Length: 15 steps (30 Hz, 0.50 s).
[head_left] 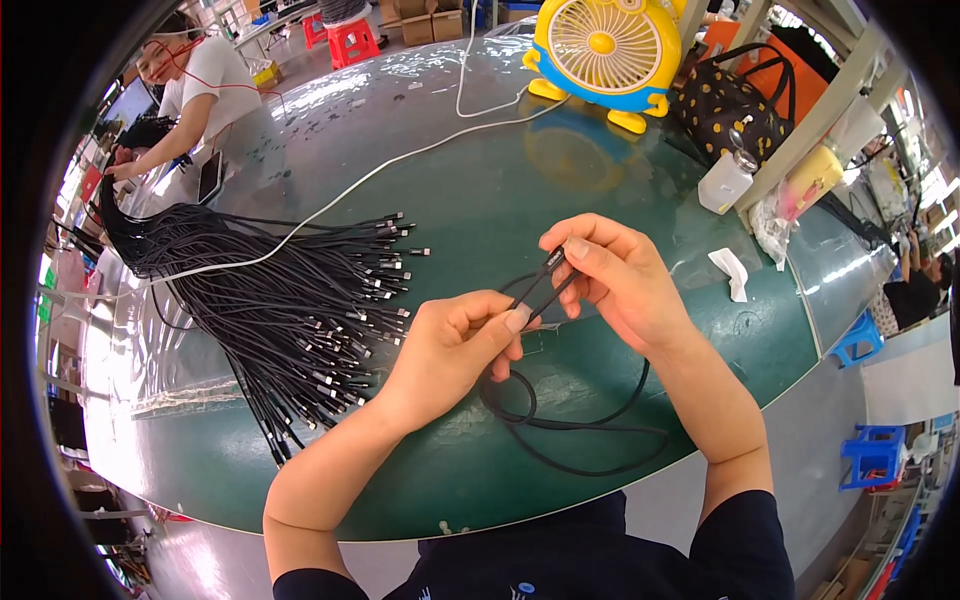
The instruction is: Cleaning the ends of multiple black data cables using a white cloth and solvent in a factory setting.
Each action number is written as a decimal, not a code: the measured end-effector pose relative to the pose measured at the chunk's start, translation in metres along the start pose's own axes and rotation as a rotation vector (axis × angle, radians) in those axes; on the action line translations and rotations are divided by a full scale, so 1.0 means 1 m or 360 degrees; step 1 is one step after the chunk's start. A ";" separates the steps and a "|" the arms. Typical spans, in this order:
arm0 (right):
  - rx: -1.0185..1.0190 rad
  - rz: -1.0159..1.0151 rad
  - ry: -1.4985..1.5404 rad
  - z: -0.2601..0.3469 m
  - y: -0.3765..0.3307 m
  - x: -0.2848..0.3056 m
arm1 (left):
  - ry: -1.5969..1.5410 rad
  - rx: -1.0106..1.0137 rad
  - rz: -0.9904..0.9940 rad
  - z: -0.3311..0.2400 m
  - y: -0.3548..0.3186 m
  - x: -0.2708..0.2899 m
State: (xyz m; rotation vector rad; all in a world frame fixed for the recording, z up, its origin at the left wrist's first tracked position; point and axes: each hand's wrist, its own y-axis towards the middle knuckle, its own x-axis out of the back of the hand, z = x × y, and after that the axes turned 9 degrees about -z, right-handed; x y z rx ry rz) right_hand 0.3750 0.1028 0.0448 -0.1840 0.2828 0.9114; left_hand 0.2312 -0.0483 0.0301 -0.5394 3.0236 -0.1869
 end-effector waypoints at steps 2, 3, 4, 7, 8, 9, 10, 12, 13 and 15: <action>0.0074 -0.0023 -0.0152 0.001 -0.002 -0.002 | 0.0050 -0.0019 -0.0048 -0.001 -0.004 0.001; 0.0075 -0.0025 -0.0155 0.003 -0.004 -0.002 | 0.0047 -0.0022 -0.0045 -0.002 -0.005 0.000; 0.0092 -0.0032 -0.0194 0.004 -0.005 -0.003 | 0.0024 -0.0023 -0.0031 -0.003 -0.006 0.000; 0.0117 -0.0021 -0.0222 0.005 -0.007 -0.002 | 0.0017 -0.0052 -0.0031 -0.007 -0.010 -0.002; 0.0125 -0.0003 -0.0209 0.005 -0.007 -0.002 | 0.0035 -0.0080 -0.0045 -0.008 -0.011 -0.003; 0.0123 -0.0002 -0.0208 0.005 -0.008 -0.002 | 0.0035 -0.0078 -0.0047 -0.008 -0.012 -0.003; 0.0118 0.0003 -0.0186 0.004 -0.007 -0.002 | -0.0004 -0.0048 -0.0021 -0.008 -0.011 -0.002; 0.0101 0.0002 -0.0161 0.003 -0.004 0.000 | -0.0046 -0.0007 0.0006 -0.007 -0.007 -0.001; 0.0042 0.0006 -0.0099 0.002 -0.003 -0.001 | -0.0063 0.0064 0.0077 -0.007 -0.006 0.000; -0.0037 0.0004 -0.0030 -0.001 0.002 0.002 | -0.0087 0.0156 0.0147 -0.007 0.001 0.003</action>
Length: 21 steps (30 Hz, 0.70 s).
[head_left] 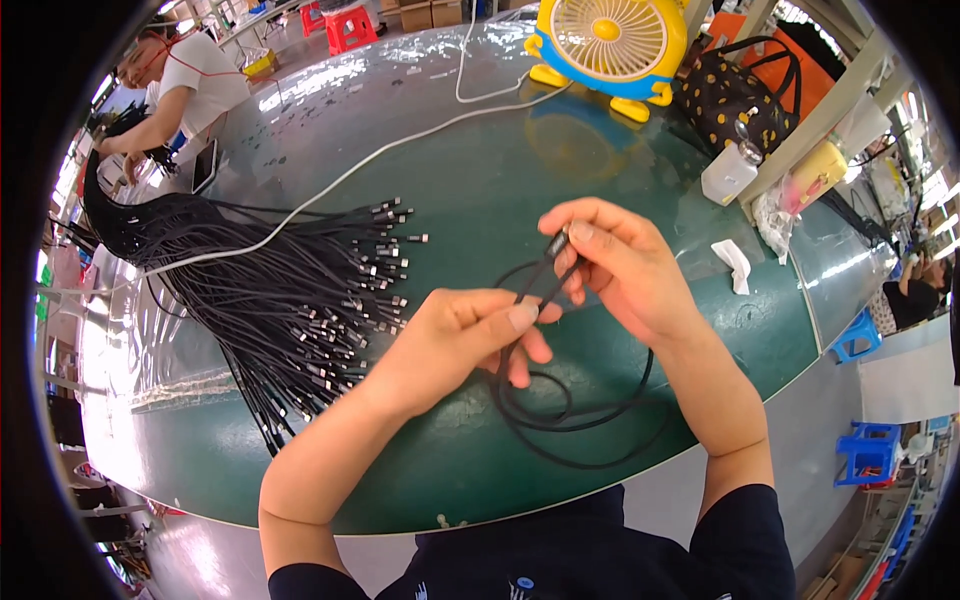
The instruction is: Cleaning the ends of multiple black data cables using a white cloth and solvent in a factory setting.
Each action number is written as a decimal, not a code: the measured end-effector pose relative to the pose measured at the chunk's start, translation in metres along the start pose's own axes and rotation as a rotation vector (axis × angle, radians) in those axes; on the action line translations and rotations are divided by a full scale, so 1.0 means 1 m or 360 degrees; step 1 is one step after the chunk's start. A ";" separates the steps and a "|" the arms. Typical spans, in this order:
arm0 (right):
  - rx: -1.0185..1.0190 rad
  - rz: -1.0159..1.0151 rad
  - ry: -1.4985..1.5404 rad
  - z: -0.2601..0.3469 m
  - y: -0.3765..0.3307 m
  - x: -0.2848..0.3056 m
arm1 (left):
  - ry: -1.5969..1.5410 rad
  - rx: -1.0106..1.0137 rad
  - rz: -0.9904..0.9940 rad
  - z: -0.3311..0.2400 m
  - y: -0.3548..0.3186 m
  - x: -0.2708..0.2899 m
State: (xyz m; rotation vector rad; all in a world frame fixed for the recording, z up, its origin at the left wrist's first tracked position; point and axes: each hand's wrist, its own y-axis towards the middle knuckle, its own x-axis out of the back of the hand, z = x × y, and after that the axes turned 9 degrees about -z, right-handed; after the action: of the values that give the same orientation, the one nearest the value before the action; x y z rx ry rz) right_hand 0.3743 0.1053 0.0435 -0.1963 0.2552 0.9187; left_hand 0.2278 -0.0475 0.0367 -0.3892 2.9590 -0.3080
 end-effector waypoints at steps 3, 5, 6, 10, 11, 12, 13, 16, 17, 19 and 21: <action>-0.0029 0.0015 0.0158 -0.007 0.012 0.005 | -0.0451 0.0358 0.0256 -0.001 0.008 0.004; -0.0050 0.0034 0.0243 -0.012 0.021 0.011 | -0.0669 0.0406 0.0340 0.001 0.015 0.007; -0.0059 0.0057 0.0325 -0.014 0.024 0.014 | -0.0786 0.0426 0.0347 0.002 0.015 0.006; -0.0104 0.0072 0.0451 -0.019 0.030 0.026 | -0.0865 0.0387 0.0359 0.008 0.016 0.006; -0.0108 0.0070 0.0451 -0.020 0.032 0.028 | -0.0844 0.0267 0.0380 0.013 0.019 0.007; -0.0121 0.0076 0.0446 -0.020 0.033 0.030 | -0.0821 0.0146 0.0401 0.016 0.021 0.008; -0.0136 0.0085 0.0443 -0.021 0.034 0.029 | -0.0847 0.0157 0.0401 0.015 0.025 0.012; -0.0221 -0.0061 0.0207 -0.013 0.028 0.020 | -0.0905 0.0069 0.0074 0.008 0.024 0.008; -0.0218 -0.0053 0.0206 -0.013 0.024 0.016 | -0.0941 0.0029 -0.0031 0.007 0.026 0.010; -0.0358 0.0344 0.0285 -0.014 0.009 0.007 | -0.0999 -0.0063 -0.0048 0.006 0.033 0.013; -0.0165 0.0519 -0.0053 -0.030 -0.001 0.007 | -0.1038 -0.0159 -0.0147 -0.001 0.034 0.012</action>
State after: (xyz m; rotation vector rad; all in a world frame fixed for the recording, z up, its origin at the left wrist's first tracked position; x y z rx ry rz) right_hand 0.3750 0.1022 0.0132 -0.2387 0.2119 1.2593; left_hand 0.2076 -0.0184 0.0285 -0.5211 2.3246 -0.0262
